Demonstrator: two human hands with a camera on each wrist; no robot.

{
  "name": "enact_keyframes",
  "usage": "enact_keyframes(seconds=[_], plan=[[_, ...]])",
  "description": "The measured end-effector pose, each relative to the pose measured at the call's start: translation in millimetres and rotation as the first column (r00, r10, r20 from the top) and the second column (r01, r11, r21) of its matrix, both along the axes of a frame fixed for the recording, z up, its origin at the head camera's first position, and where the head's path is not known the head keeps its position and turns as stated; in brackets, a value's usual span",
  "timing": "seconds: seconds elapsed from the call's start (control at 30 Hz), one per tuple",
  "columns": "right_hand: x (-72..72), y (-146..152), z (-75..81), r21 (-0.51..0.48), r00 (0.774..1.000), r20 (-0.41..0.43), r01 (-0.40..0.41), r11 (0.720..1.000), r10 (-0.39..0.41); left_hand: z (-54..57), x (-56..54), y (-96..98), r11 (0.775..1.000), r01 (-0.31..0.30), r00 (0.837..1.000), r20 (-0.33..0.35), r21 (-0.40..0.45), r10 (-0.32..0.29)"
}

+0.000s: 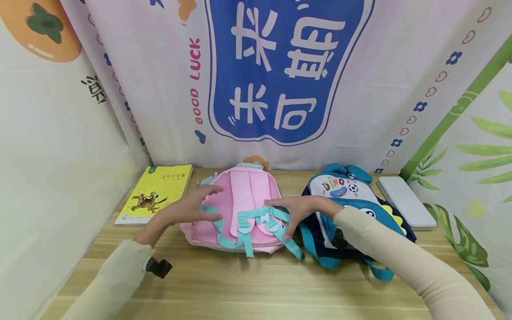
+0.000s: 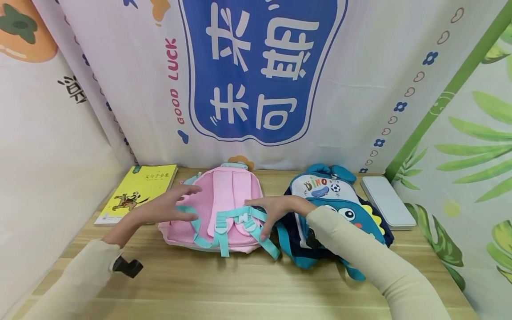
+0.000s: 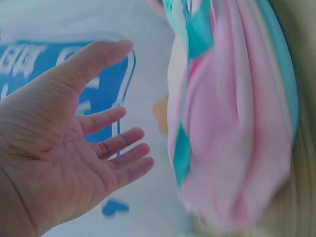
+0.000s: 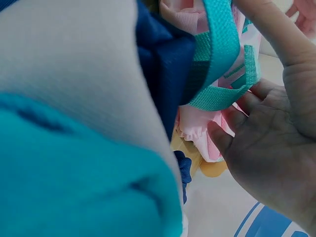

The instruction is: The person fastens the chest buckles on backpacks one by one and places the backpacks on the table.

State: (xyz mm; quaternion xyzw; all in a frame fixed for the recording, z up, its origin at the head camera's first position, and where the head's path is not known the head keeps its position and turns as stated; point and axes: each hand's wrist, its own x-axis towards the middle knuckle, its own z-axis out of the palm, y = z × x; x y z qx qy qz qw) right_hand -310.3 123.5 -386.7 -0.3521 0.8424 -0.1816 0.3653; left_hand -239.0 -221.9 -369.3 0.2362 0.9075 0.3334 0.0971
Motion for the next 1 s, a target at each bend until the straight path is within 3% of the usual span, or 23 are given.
enact_keyframes(seconds=[0.13, 0.27, 0.43, 0.57, 0.73, 0.83, 1.0], plan=[[-1.2, 1, -1.0, -0.014, 1.0, -0.006, -0.009, 1.0, 0.009, 0.7, -8.3, 32.8, 0.999, 0.053, 0.996, -0.072, 0.008, -0.052], [-1.3, 1, -2.2, -0.034, 0.999, -0.022, -0.031, 0.999, 0.031, -3.3, -16.4, 60.9, 0.996, 0.088, 0.991, -0.101, 0.016, -0.086], [-0.4, 1, -4.7, -0.038, 0.999, -0.024, -0.042, 0.998, 0.041, -14.3, -23.1, 85.0, 0.994, 0.091, 0.986, -0.132, -0.062, -0.099], [0.7, 0, -7.9, -0.035, 0.999, -0.022, -0.039, 0.999, 0.038, -24.3, -25.4, 96.0, 0.983, 0.067, 0.977, -0.187, -0.172, -0.099], [1.9, 1, -9.4, -0.031, 0.999, -0.024, -0.036, 0.999, 0.036, -32.2, -27.4, 102.0, 0.963, 0.052, 0.951, -0.282, -0.266, -0.129], [1.4, 2, -9.1, -0.031, 0.999, -0.029, -0.038, 0.999, 0.037, -32.9, -27.2, 104.3, 0.953, 0.044, 0.94, -0.312, -0.298, -0.141], [-0.4, 3, -7.6, -0.033, 0.999, -0.033, -0.037, 0.999, 0.036, -30.0, -26.1, 108.0, 0.937, 0.022, 0.935, -0.324, -0.348, -0.142]])
